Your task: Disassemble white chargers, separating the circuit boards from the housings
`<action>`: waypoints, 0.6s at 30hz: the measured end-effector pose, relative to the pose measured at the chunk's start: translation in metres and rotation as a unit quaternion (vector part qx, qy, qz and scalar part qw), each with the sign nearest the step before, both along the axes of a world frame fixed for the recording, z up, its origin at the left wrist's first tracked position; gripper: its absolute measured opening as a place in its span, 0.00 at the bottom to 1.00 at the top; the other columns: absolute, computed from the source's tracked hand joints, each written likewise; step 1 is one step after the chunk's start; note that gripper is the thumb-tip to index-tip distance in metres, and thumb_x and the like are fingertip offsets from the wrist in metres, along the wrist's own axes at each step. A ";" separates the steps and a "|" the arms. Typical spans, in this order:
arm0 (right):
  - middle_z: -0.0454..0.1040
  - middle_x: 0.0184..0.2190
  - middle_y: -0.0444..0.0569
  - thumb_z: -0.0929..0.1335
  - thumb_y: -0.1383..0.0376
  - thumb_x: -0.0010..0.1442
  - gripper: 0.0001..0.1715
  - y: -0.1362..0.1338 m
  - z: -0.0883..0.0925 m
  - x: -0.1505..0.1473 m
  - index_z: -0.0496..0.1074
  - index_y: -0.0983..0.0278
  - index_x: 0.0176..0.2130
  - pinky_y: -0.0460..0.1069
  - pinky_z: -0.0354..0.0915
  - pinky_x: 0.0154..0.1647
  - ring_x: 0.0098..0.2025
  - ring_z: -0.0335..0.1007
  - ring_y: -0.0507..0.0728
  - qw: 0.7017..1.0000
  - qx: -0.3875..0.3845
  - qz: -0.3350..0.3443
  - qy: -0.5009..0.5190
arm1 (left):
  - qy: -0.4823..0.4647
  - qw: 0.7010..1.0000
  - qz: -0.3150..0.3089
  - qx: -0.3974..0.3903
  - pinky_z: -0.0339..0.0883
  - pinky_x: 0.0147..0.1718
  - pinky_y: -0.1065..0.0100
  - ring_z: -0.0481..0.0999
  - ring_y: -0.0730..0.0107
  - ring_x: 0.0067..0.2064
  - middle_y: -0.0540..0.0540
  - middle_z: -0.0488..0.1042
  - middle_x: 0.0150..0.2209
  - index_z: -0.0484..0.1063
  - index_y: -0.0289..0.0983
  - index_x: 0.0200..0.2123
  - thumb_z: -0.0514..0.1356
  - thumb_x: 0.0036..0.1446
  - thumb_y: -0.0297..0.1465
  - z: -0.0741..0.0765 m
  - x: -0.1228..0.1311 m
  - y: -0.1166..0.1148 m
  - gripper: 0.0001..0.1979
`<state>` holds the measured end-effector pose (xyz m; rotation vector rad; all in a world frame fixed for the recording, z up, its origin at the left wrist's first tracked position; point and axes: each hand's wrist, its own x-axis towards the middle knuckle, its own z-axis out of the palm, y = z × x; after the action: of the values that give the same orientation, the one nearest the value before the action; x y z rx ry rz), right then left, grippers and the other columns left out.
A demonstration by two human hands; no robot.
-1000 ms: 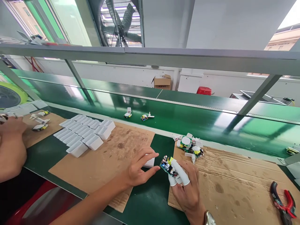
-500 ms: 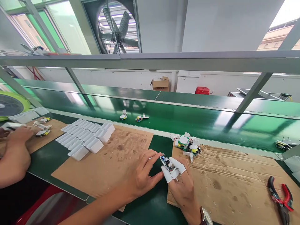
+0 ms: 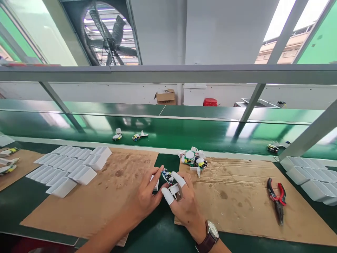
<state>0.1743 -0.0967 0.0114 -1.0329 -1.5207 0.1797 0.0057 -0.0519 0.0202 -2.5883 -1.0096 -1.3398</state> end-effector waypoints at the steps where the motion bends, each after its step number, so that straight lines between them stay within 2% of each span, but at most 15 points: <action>1: 0.74 0.47 0.52 0.69 0.69 0.67 0.24 0.000 0.000 -0.001 0.68 0.58 0.61 0.54 0.75 0.48 0.48 0.73 0.58 1.000 -0.003 -0.004 0.004 | 0.007 1.000 -0.004 -0.003 0.74 0.56 0.59 0.76 0.57 0.56 0.36 0.72 0.53 0.52 0.41 0.74 0.60 0.67 0.27 0.000 -0.001 0.001 0.35; 7: 0.75 0.47 0.52 0.67 0.71 0.67 0.22 0.002 -0.002 -0.003 0.69 0.59 0.58 0.54 0.74 0.51 0.49 0.73 0.57 1.000 -0.004 -0.025 0.016 | 0.027 1.000 -0.007 -0.001 0.74 0.56 0.59 0.76 0.56 0.56 0.37 0.72 0.54 0.49 0.42 0.75 0.61 0.66 0.29 0.000 -0.002 0.002 0.38; 12: 0.74 0.48 0.53 0.69 0.69 0.66 0.24 0.003 -0.001 -0.002 0.68 0.59 0.60 0.54 0.76 0.48 0.48 0.75 0.58 1.000 0.013 -0.009 0.024 | -0.017 0.999 -0.019 -0.028 0.74 0.55 0.60 0.77 0.57 0.55 0.37 0.74 0.54 0.56 0.43 0.72 0.61 0.65 0.28 -0.004 0.002 0.009 0.35; 15: 0.75 0.50 0.53 0.69 0.67 0.66 0.28 0.001 0.004 -0.001 0.65 0.59 0.64 0.56 0.75 0.53 0.51 0.75 0.59 0.999 0.023 0.015 0.027 | -0.102 0.986 -0.039 -0.128 0.74 0.56 0.57 0.79 0.56 0.53 0.39 0.76 0.54 0.68 0.42 0.65 0.66 0.60 0.33 -0.002 0.001 0.022 0.30; 17: 0.75 0.53 0.54 0.68 0.66 0.67 0.30 -0.001 0.011 0.002 0.62 0.58 0.66 0.57 0.74 0.57 0.54 0.74 0.60 0.999 0.015 0.025 0.030 | -0.197 0.952 -0.053 -0.230 0.73 0.58 0.54 0.80 0.55 0.52 0.41 0.79 0.52 0.74 0.41 0.58 0.70 0.55 0.36 0.000 -0.003 0.034 0.27; 18: 0.74 0.54 0.54 0.67 0.66 0.68 0.30 -0.001 0.015 0.006 0.61 0.58 0.67 0.58 0.73 0.59 0.56 0.74 0.60 0.999 0.010 0.022 0.029 | -0.250 0.923 -0.069 -0.285 0.73 0.58 0.54 0.80 0.55 0.52 0.42 0.79 0.51 0.76 0.41 0.55 0.72 0.52 0.37 0.001 -0.006 0.041 0.27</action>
<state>0.1806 -0.0978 0.0260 -0.9701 -1.4902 0.2237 -0.0001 -0.0105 0.0211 -2.7999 -1.5057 -2.0858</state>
